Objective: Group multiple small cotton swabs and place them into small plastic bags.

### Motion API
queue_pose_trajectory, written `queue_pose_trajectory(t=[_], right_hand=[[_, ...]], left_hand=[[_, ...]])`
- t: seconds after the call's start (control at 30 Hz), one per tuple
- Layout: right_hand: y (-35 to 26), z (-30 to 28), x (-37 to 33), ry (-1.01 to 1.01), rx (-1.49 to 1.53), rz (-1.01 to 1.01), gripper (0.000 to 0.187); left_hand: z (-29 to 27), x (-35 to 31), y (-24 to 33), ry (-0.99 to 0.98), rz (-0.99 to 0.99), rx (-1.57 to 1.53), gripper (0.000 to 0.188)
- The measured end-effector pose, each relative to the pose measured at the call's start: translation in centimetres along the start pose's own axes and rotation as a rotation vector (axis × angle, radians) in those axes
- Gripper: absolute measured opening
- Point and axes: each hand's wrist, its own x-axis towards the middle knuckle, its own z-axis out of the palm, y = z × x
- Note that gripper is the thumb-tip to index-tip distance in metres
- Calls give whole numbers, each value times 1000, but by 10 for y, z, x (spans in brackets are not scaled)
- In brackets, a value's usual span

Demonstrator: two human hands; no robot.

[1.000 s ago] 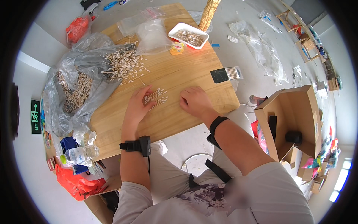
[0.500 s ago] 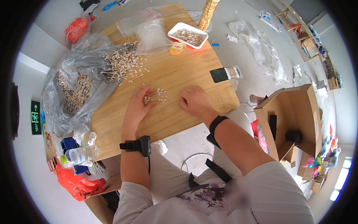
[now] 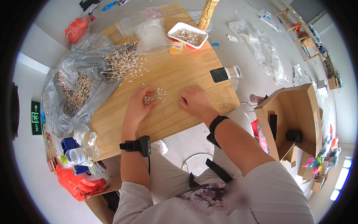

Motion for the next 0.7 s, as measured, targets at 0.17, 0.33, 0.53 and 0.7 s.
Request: queue_pose_trajectory(t=[0.17, 0.33, 0.53, 0.7], right_hand=[[0, -1, 0, 4, -7, -6, 11], [-2, -2, 1, 1, 4, -5, 10], [1, 1, 1, 2, -4, -7, 11], [-1, 3, 1, 24, 19, -14, 11]], left_hand=[[1, 0, 1, -13, -8, -2, 68], [0, 0, 0, -15, 6, 38, 67], [0, -3, 1, 11, 11, 16, 32], [-10, -11, 9, -64, 28, 108, 18]])
